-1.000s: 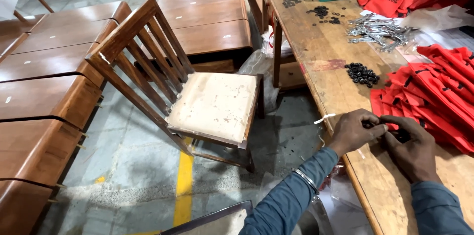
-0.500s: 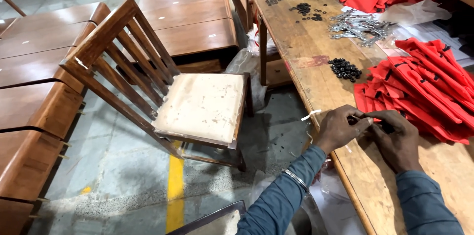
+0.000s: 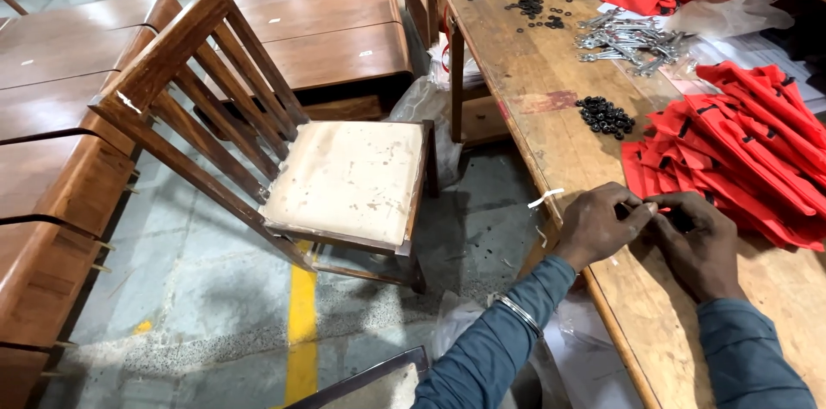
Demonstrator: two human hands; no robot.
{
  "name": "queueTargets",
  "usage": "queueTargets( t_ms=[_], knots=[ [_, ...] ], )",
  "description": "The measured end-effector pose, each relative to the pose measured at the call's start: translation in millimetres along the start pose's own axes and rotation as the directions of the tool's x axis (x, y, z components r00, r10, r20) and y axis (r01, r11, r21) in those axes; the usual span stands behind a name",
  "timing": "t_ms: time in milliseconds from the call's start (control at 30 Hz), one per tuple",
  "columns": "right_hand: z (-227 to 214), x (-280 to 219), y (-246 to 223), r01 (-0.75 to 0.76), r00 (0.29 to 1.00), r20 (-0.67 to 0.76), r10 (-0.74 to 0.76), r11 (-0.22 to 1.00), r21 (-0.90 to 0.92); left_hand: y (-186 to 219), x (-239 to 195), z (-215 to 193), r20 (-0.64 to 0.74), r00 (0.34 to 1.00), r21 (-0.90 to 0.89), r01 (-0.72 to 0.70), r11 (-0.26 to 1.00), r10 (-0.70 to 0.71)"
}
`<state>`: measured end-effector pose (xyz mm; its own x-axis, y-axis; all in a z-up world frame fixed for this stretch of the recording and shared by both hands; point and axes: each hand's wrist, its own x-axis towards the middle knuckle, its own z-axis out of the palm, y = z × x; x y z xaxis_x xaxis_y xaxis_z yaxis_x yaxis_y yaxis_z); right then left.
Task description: Packaging small hardware components like screws and spacers into red labeled bags.
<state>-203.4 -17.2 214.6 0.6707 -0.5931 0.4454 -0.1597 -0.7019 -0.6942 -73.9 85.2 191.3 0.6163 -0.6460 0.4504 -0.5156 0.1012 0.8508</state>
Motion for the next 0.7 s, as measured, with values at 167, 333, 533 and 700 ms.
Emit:
queueTargets(
  t_ms=[167,333,533,700],
  knots=[
    [0.8,-0.8,0.8,0.032,0.999,0.005,-0.032,0.999,0.033,-1.3,0.1,1.1,-0.001,1.0,0.018,0.001,1.0,-0.001],
    [1.9,-0.7,7.2,-0.004,1.0,0.0,0.004,1.0,0.01,-0.9,-0.5,1.5,0.007,1.0,0.004,0.011,1.0,-0.011],
    [2.2,-0.3,15.4,0.049,0.999,-0.001,-0.049,0.999,0.009,-2.0,-0.1,3.4,0.005,1.0,0.026,0.024,0.999,-0.024],
    [3.0,-1.1,13.3,0.017,1.0,0.002,-0.017,1.0,-0.019,-4.5,-0.5,5.1,0.001,1.0,0.022,0.018,1.0,-0.018]
  ],
)
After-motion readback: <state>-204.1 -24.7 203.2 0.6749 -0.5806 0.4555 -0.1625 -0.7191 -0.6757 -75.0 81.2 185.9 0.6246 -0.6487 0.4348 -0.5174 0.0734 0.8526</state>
